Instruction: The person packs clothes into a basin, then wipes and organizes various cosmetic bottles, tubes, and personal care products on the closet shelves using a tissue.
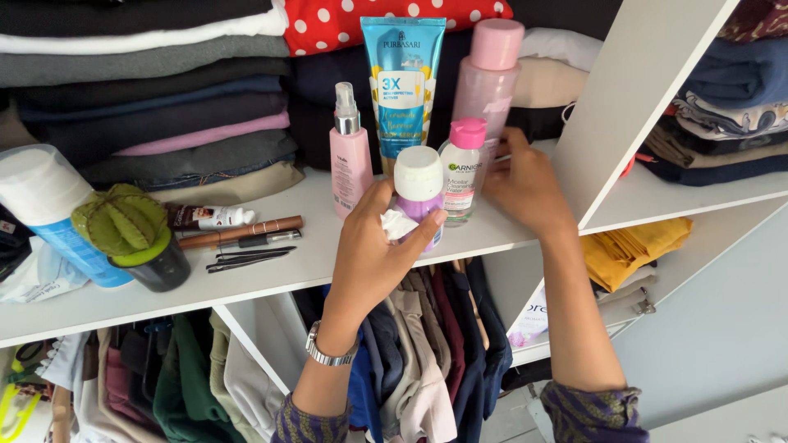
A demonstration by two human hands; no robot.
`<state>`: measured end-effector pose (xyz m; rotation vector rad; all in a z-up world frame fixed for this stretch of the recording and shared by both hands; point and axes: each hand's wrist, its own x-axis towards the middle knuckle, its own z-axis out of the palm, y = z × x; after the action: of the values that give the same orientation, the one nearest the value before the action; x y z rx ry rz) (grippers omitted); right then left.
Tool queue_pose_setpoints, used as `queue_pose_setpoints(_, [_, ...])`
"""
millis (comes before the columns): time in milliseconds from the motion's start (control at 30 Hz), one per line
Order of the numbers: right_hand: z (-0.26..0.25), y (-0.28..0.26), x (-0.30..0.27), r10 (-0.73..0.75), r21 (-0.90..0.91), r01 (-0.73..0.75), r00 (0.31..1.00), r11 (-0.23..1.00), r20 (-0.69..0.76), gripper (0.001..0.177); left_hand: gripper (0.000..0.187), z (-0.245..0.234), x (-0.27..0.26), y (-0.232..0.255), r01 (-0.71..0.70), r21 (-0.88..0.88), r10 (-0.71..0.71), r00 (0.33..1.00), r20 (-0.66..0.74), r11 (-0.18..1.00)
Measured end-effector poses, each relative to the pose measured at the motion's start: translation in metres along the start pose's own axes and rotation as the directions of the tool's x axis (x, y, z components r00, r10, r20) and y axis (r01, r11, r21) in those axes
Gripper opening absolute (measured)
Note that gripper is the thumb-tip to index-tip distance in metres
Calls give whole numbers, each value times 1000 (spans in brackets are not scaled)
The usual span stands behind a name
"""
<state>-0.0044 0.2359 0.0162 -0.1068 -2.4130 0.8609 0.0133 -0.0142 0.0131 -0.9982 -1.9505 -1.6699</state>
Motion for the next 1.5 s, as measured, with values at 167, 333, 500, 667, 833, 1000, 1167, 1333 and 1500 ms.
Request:
queue_pose_setpoints(167, [15, 1, -5, -77, 158, 75, 997, 984, 3, 52, 40, 1, 1, 0, 25, 5, -25, 1000, 10, 1000])
queue_pose_setpoints(333, [10, 8, -14, -103, 245, 103, 995, 964, -11, 52, 40, 2, -1, -5, -3, 62, 4, 1000, -6, 998])
queue_pose_setpoints(500, [-8, -4, -48, -85, 483, 122, 992, 867, -97, 43, 41, 2, 2, -3, -15, 21, 15, 1000, 7, 1000])
queue_pose_setpoints(667, [6, -25, -61, -152, 406, 133, 988, 904, 15, 61, 48, 5, 1, -3, -4, -22, 4, 1000, -4, 1000])
queue_pose_setpoints(833, [-9, -15, -65, -113, 114, 138, 973, 984, -203, 53, 56, 12, 2, -2, 159, -178, -154, 987, 37, 971])
queue_pose_setpoints(1000, [-8, -8, -63, -66, -2, 69, 943, 998, -326, 54, 54, 31, 6, -3, -250, 108, 255, 966, -33, 962])
queue_pose_setpoints(1167, [-5, -5, -56, -113, 97, 141, 963, 985, -246, 52, 49, 47, 29, -17, -169, 311, 178, 984, -1, 935])
queue_pose_setpoints(1333, [-19, -4, -59, -40, 120, 55, 992, 991, -123, 57, 46, 45, 31, -20, -135, 359, 146, 989, -4, 923])
queue_pose_setpoints(1500, [-35, 0, -41, -164, 486, 164, 986, 858, -44, 58, 44, 41, 30, -18, -98, 350, 118, 992, -36, 932])
